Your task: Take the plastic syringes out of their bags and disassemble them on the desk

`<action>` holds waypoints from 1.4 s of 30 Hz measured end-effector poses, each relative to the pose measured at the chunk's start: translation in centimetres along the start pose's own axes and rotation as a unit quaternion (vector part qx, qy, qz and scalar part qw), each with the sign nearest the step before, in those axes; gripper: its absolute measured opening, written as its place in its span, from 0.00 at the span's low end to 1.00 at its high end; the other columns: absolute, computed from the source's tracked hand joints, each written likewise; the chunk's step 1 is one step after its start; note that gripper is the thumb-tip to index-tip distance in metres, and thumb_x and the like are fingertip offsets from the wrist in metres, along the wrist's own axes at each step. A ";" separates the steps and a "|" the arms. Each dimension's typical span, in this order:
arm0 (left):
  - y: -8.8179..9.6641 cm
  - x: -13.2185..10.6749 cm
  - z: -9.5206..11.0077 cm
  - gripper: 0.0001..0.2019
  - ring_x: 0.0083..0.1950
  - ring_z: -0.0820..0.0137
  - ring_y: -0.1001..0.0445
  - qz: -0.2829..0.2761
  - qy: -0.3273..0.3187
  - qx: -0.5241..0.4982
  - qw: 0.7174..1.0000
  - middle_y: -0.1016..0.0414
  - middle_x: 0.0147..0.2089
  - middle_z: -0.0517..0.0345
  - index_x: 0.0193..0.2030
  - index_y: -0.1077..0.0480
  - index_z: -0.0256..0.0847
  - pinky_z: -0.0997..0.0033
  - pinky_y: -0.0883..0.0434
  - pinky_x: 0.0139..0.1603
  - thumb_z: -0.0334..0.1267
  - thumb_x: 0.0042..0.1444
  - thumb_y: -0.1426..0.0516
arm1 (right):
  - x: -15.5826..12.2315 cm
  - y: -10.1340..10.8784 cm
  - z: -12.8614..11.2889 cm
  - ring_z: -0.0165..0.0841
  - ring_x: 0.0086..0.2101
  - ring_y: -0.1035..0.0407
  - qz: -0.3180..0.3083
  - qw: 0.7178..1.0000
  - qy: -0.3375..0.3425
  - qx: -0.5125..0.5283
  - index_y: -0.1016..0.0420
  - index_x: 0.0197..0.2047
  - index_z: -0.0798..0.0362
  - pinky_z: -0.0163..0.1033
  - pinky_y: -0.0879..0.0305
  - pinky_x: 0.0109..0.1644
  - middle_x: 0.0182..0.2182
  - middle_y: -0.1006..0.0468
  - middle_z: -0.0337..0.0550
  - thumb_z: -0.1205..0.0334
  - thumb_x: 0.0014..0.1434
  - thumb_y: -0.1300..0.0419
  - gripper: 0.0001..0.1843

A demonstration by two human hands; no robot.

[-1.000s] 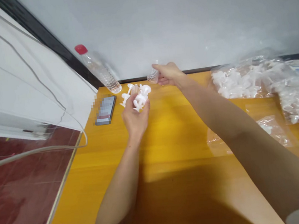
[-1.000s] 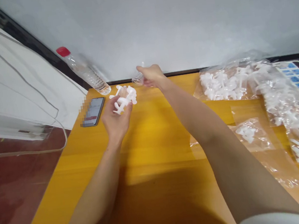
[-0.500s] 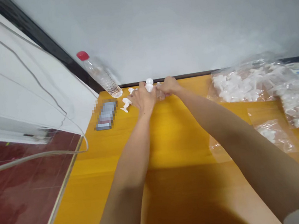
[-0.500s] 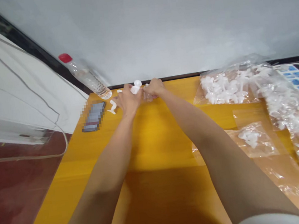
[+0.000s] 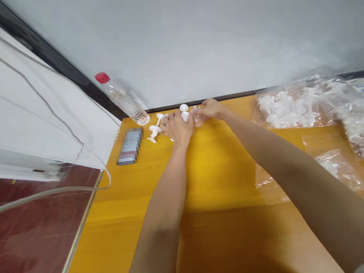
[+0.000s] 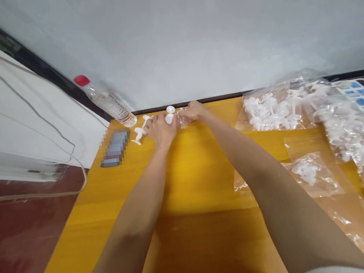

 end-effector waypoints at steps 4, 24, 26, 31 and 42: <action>0.9 -1.0 0.2 0.24 0.64 0.43 0.33 0.030 -0.017 -0.041 0.999 0.21 0.57 0.40 0.55 0.22 0.41 0.41 0.44 0.65 0.56 0.65 0.45 | 0.6 -0.5 0.1 0.39 0.36 0.23 0.006 1.000 0.019 0.011 0.22 0.40 0.57 0.43 0.23 0.42 0.29 0.22 0.46 0.57 0.54 0.27 0.16; 0.8 -2.3 1.6 0.23 0.71 0.48 0.35 0.003 -0.121 -0.135 0.984 0.24 0.63 0.47 0.60 0.26 0.48 0.38 0.52 0.75 0.47 0.59 0.36 | 2.4 -0.7 -0.1 0.37 0.34 0.22 0.024 0.999 -0.012 0.026 0.29 0.34 0.56 0.41 0.25 0.42 0.36 0.23 0.51 0.53 0.70 0.45 0.16; 3.1 -2.2 1.3 0.23 0.69 0.50 0.33 0.032 -0.114 -0.158 0.980 0.23 0.62 0.47 0.60 0.26 0.47 0.40 0.50 0.75 0.47 0.59 0.36 | 1.5 0.5 -0.8 0.41 0.35 0.22 0.024 1.000 -0.016 0.000 0.28 0.34 0.56 0.46 0.26 0.45 0.35 0.22 0.52 0.52 0.69 0.43 0.17; 9.6 -5.3 0.3 0.18 0.58 0.60 0.23 0.031 -0.088 -0.302 0.949 0.20 0.55 0.50 0.55 0.25 0.44 0.56 0.30 0.65 0.49 0.62 0.39 | -5.4 7.3 -5.8 0.50 0.45 0.24 0.048 0.968 0.090 -0.231 0.25 0.32 0.57 0.54 0.33 0.56 0.34 0.21 0.54 0.45 0.67 0.42 0.23; -0.3 -25.2 10.1 0.20 0.33 0.67 0.21 -0.514 0.004 -0.408 0.754 0.16 0.35 0.53 0.41 0.18 0.38 0.71 0.28 0.31 0.54 0.55 0.35 | -33.2 16.1 10.7 0.63 0.68 0.43 0.021 0.908 0.063 -0.414 0.42 0.76 0.42 0.64 0.41 0.69 0.69 0.34 0.54 0.33 0.46 0.29 0.59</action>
Point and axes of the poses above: each hand's wrist, its own x-axis towards the middle knuckle, its own y-axis out of the back of the hand, z = x × y, the point moved 10 cm from there along x, towards the middle knuckle
